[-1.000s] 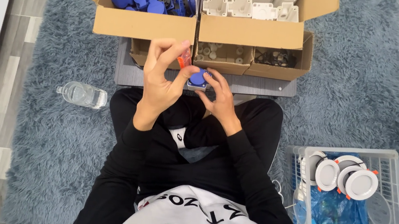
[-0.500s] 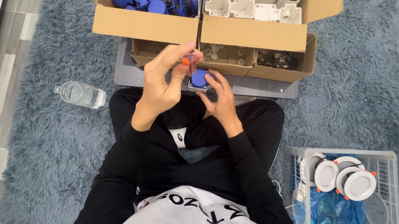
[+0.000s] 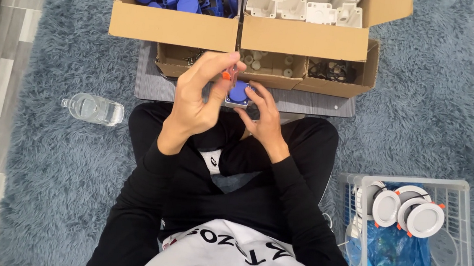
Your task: Assembling electrical boxes by inserting and tightening screws using a screwdriver while sitting on the floor.
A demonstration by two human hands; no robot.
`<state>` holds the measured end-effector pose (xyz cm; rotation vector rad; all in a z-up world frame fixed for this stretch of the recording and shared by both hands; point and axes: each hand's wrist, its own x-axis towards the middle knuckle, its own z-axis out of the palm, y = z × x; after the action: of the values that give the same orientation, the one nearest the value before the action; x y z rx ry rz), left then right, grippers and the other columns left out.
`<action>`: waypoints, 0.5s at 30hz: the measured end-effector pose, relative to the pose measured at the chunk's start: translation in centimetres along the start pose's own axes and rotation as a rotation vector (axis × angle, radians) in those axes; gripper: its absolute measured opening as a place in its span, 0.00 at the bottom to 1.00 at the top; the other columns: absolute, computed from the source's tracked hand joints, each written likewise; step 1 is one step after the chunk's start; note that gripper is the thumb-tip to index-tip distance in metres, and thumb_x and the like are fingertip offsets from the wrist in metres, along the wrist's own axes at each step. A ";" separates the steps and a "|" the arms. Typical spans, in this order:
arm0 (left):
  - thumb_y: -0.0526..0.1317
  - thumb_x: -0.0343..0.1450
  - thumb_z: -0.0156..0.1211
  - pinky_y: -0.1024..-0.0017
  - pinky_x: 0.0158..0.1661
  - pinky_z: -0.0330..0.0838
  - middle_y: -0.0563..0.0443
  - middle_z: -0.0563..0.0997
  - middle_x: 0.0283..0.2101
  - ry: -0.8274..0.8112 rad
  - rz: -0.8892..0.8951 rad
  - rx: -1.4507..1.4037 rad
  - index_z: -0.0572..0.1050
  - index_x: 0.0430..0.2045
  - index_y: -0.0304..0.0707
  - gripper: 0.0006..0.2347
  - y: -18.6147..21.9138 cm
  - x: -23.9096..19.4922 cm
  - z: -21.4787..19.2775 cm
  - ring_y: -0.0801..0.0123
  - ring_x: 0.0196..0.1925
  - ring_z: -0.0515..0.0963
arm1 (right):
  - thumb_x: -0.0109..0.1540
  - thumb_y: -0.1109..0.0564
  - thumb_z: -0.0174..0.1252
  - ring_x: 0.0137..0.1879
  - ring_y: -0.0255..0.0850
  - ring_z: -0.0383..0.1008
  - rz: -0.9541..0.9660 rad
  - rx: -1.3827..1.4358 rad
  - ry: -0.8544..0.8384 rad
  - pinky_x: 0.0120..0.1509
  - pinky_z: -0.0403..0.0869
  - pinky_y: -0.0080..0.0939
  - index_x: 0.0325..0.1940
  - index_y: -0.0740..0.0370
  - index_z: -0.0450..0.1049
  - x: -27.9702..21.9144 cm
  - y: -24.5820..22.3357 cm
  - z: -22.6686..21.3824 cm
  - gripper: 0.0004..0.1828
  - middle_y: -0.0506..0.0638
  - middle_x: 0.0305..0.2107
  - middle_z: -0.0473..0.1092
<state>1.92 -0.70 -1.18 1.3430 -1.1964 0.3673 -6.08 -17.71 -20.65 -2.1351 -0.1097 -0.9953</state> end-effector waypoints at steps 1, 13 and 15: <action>0.39 0.81 0.65 0.52 0.54 0.79 0.39 0.81 0.52 -0.010 0.022 0.053 0.75 0.66 0.36 0.18 0.0 0.0 -0.2 0.50 0.51 0.83 | 0.61 0.56 0.79 0.69 0.58 0.76 -0.001 -0.003 0.000 0.69 0.78 0.57 0.73 0.52 0.73 0.0 0.0 0.0 0.37 0.58 0.67 0.71; 0.35 0.85 0.53 0.55 0.52 0.79 0.40 0.83 0.49 -0.050 -0.033 -0.021 0.73 0.68 0.34 0.15 0.3 0.4 -0.2 0.53 0.46 0.84 | 0.61 0.56 0.79 0.69 0.58 0.76 -0.018 0.007 0.006 0.69 0.78 0.58 0.72 0.53 0.74 0.2 -0.1 0.0 0.36 0.59 0.66 0.71; 0.37 0.82 0.62 0.54 0.53 0.79 0.41 0.81 0.51 -0.024 -0.010 0.048 0.73 0.68 0.36 0.18 -0.1 0.0 -0.1 0.54 0.48 0.82 | 0.61 0.56 0.79 0.69 0.59 0.76 -0.016 0.007 0.004 0.69 0.78 0.58 0.72 0.53 0.74 0.0 -0.1 -0.1 0.36 0.59 0.66 0.71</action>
<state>2.07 -0.61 -1.21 1.3976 -1.2074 0.3761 -6.18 -17.70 -20.48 -2.1287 -0.1282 -1.0075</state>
